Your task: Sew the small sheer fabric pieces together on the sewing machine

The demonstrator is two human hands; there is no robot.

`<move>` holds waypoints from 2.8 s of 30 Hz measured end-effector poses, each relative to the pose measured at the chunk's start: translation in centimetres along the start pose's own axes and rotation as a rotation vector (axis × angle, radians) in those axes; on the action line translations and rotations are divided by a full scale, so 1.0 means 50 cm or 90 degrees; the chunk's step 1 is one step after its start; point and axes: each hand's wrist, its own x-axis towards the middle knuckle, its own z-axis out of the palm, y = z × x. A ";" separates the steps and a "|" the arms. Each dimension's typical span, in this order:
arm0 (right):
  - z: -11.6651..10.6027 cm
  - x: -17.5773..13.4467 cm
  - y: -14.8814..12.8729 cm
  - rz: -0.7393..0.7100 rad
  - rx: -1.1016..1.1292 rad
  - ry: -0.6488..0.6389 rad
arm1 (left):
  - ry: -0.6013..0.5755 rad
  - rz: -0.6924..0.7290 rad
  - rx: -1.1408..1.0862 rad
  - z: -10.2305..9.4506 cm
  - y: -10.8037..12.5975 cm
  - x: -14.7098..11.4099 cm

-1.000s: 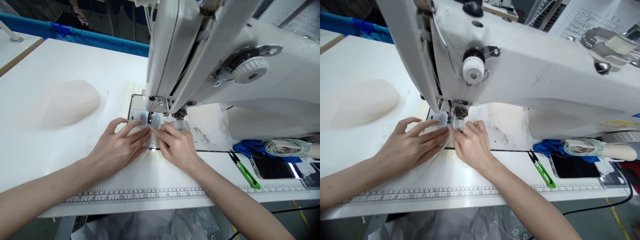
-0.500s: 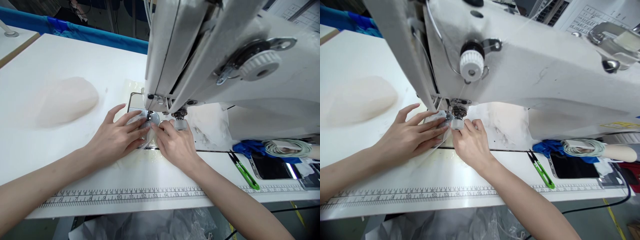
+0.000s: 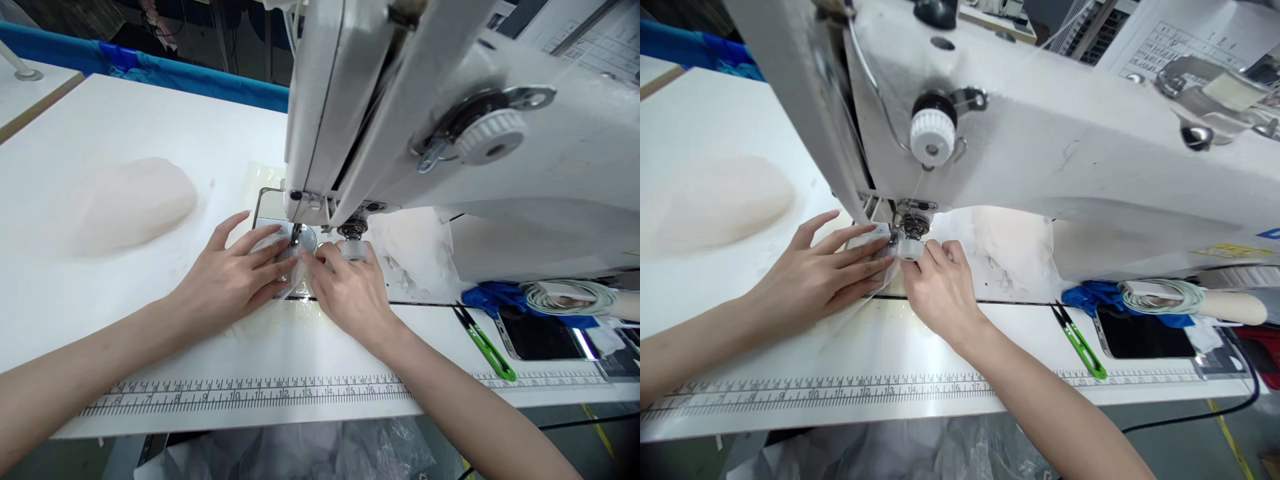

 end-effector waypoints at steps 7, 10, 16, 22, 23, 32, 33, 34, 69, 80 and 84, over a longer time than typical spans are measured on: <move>-0.005 0.006 -0.001 -0.001 -0.023 -0.005 | -0.006 -0.017 -0.003 0.000 -0.001 0.001; -0.003 0.009 -0.001 0.008 -0.024 -0.006 | -0.003 -0.025 -0.007 0.004 -0.002 0.001; 0.001 0.010 0.002 0.010 -0.018 0.013 | -0.010 -0.016 0.027 0.005 -0.002 0.005; 0.003 0.007 0.003 -0.057 0.039 0.088 | 0.074 0.049 0.036 -0.039 0.011 0.003; 0.003 0.006 0.002 -0.075 0.053 0.097 | 0.061 0.056 0.010 -0.047 0.015 0.002; -0.001 0.000 0.005 -0.019 0.221 0.129 | -0.113 -0.107 -0.064 -0.025 0.021 0.005; 0.000 0.000 0.006 0.002 0.256 0.132 | -0.103 -0.146 -0.105 -0.021 0.015 0.009; 0.001 0.000 0.007 0.027 0.285 0.138 | -0.098 -0.185 -0.151 -0.020 0.008 0.013; -0.010 -0.007 -0.002 -0.015 0.154 0.090 | -0.026 0.079 0.131 -0.019 0.016 -0.006; 0.011 0.009 0.008 0.030 0.106 0.046 | -0.022 0.051 0.131 -0.003 -0.017 0.016; 0.005 0.004 0.007 -0.001 0.113 0.043 | -0.013 0.054 0.118 -0.006 -0.011 0.002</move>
